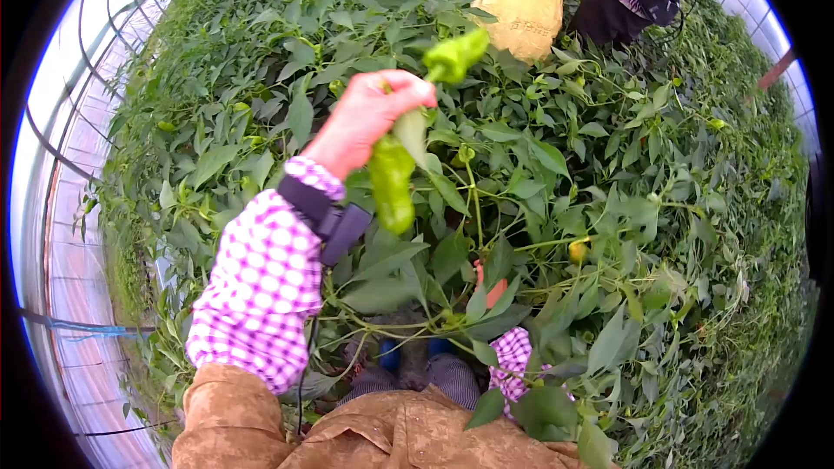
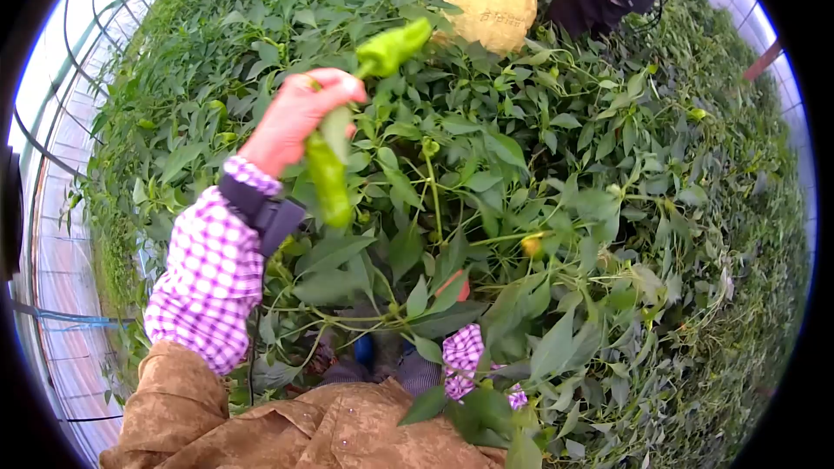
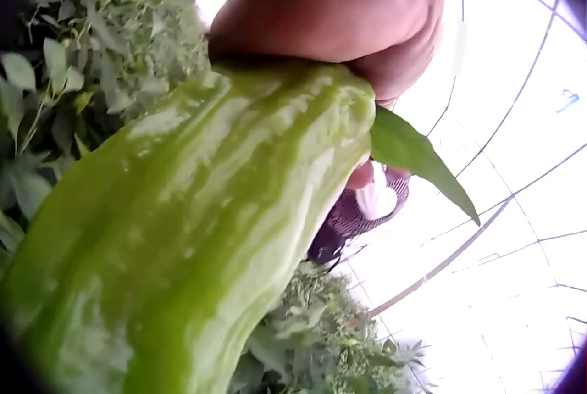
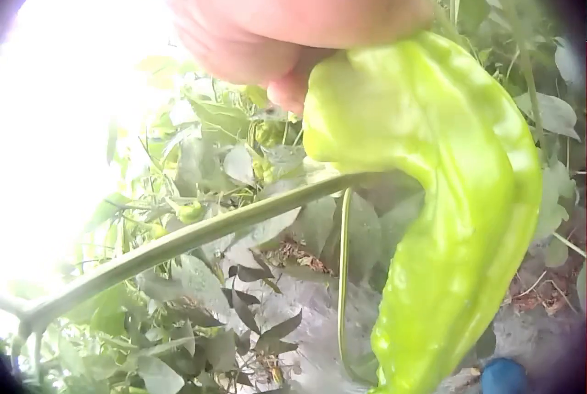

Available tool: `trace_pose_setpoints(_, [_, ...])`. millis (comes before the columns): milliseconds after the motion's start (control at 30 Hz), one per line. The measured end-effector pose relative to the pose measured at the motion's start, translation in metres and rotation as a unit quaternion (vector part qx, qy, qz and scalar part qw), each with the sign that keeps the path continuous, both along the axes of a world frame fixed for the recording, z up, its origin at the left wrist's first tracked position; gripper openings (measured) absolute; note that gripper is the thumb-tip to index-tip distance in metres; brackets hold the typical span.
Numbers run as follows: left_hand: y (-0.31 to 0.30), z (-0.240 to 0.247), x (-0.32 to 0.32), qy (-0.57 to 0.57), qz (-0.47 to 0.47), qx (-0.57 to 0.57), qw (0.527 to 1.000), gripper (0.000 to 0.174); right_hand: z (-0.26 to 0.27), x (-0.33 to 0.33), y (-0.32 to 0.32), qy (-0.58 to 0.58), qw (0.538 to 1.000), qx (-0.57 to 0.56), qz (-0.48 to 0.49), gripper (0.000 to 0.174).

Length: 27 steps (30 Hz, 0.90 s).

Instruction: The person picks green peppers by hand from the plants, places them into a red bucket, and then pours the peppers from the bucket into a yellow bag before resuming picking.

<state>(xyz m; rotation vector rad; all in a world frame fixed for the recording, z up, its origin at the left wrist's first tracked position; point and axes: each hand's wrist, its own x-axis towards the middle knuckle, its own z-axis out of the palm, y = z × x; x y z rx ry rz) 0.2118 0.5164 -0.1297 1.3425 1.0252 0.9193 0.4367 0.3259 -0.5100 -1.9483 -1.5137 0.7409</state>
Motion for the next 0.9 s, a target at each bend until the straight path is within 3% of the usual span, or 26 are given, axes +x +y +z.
trace_pose_setpoints(133, [-0.047, 0.068, -0.068, 0.037, 0.087, 0.059, 0.994, 0.015, 0.006, 0.015, 0.008, -0.025, 0.999, -0.035, 0.022, 0.024])
trace_pose_setpoints(333, [-0.154, 0.098, -0.191, 0.089, 0.214, 0.120, 0.965, 0.016, 0.027, 0.034, 0.007, -0.100, 0.986, -0.078, 0.110, 0.022])
trace_pose_setpoints(433, [-0.225, 0.113, -0.251, 0.109, 0.295, 0.112, 0.943, 0.016, 0.071, 0.004, -0.039, -0.098, 0.976, -0.045, 0.190, 0.021])
trace_pose_setpoints(467, [-0.252, 0.116, -0.271, 0.142, 0.324, 0.140, 0.925, 0.016, 0.075, -0.004, -0.054, -0.162, 0.947, -0.088, 0.262, 0.019])
trace_pose_setpoints(500, [-0.185, 0.040, -0.267, 0.156, 0.339, 0.142, 0.917, 0.016, 0.045, 0.020, 0.000, -0.162, 0.925, -0.130, 0.317, 0.015])
trace_pose_setpoints(567, [-0.197, 0.011, -0.306, 0.197, 0.399, 0.122, 0.887, 0.017, 0.057, -0.017, 0.031, -0.131, 0.882, -0.172, 0.418, 0.015])
trace_pose_setpoints(633, [-0.217, 0.005, -0.325, 0.236, 0.466, 0.072, 0.850, 0.017, 0.063, -0.045, 0.065, -0.060, 0.863, -0.082, 0.495, 0.016])
trace_pose_setpoints(767, [-0.266, -0.021, -0.377, 0.293, 0.561, -0.002, 0.775, 0.016, 0.153, -0.143, 0.147, -0.044, 0.845, -0.180, 0.502, 0.018])
trace_pose_setpoints(900, [-0.359, -0.086, -0.436, 0.274, 0.645, -0.069, 0.710, 0.014, 0.198, -0.208, 0.178, 0.124, 0.849, -0.150, 0.492, 0.022])
